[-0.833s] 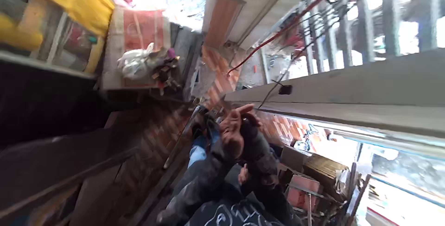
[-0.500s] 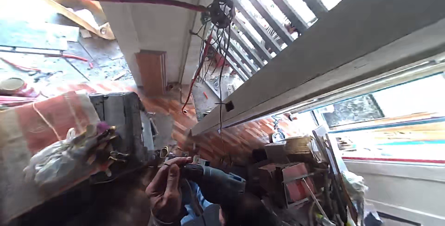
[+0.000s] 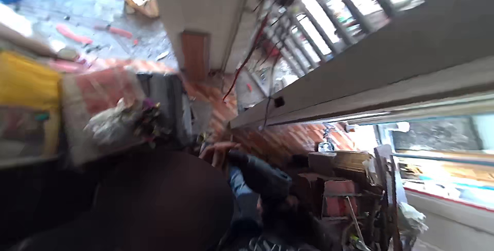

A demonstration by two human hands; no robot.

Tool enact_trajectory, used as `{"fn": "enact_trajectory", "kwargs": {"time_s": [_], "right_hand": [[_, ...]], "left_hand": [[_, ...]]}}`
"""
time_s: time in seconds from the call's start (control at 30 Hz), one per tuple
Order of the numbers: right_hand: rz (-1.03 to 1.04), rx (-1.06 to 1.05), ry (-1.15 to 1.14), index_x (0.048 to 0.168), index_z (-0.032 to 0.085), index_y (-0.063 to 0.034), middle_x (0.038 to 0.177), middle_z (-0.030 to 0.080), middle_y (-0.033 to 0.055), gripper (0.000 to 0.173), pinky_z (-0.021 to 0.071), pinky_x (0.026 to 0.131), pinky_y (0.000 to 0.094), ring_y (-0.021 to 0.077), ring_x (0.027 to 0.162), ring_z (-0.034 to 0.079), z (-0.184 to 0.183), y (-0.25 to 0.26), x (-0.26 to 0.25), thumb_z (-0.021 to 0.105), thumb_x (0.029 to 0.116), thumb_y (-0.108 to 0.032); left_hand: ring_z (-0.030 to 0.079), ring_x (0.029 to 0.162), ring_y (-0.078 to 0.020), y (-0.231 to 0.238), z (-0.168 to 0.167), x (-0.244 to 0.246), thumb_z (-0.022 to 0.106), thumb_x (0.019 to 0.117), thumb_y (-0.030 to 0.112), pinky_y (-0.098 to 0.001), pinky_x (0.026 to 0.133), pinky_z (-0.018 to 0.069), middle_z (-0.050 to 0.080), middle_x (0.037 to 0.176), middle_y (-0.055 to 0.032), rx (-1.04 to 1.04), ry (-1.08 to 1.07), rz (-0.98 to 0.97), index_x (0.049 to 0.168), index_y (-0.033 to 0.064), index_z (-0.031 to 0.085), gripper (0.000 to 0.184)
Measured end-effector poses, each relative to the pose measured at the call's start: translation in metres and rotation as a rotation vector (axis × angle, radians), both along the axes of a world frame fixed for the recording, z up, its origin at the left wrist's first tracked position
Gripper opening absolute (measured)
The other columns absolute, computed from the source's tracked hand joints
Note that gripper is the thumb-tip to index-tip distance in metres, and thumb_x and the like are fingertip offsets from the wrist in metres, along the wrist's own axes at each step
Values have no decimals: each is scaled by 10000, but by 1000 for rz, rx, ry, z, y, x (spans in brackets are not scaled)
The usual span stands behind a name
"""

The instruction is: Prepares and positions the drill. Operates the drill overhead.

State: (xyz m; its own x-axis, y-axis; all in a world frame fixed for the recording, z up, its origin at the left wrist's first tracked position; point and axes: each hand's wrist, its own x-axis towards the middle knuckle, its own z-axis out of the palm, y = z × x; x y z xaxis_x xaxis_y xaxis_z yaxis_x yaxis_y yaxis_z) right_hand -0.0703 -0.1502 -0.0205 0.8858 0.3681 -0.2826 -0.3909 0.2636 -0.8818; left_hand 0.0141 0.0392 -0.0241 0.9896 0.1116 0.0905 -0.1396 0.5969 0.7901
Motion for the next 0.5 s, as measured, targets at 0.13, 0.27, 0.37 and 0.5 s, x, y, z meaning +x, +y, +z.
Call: {"fn": "enact_trajectory", "kwargs": {"time_s": [0.13, 0.27, 0.37, 0.5], "right_hand": [[92, -369, -227, 1333, 608, -2, 1270, 675, 39, 525, 500, 1036, 251, 43, 1186, 611, 28, 23, 29, 730, 917, -298], [-192, -156, 18, 1210, 643, 36, 1147, 703, 34, 231, 493, 1020, 187, 12, 1100, 634, 59, 88, 64, 546, 1037, -82], [-130, 39, -141, 1374, 546, 43, 1339, 634, 75, 590, 448, 1115, 276, 82, 1267, 570, 29, 68, 51, 650, 966, -370], [101, 314, 98, 1187, 708, -189, 980, 752, -46, 544, 595, 811, 285, 52, 873, 711, -8, -3, -8, 850, 760, -494]], "left_hand": [[750, 884, -238, -4, -7, -7, 582, 1043, 354, -409, 777, 637, 761, 1022, -128, -169, 86, -17, 1061, 111, 739, 290], [746, 930, -225, -4, -10, -9, 566, 1035, 441, -390, 811, 631, 756, 1068, -129, -261, 74, -36, 1122, 106, 739, 387], [742, 960, -224, -4, -11, -11, 494, 1043, 519, -387, 834, 624, 751, 1093, -133, -296, 89, -59, 1172, 98, 727, 498], [731, 1015, -277, -9, -11, -14, 454, 1049, 546, -465, 918, 604, 740, 1135, -155, -313, 113, -74, 1292, 90, 677, 563]]}}
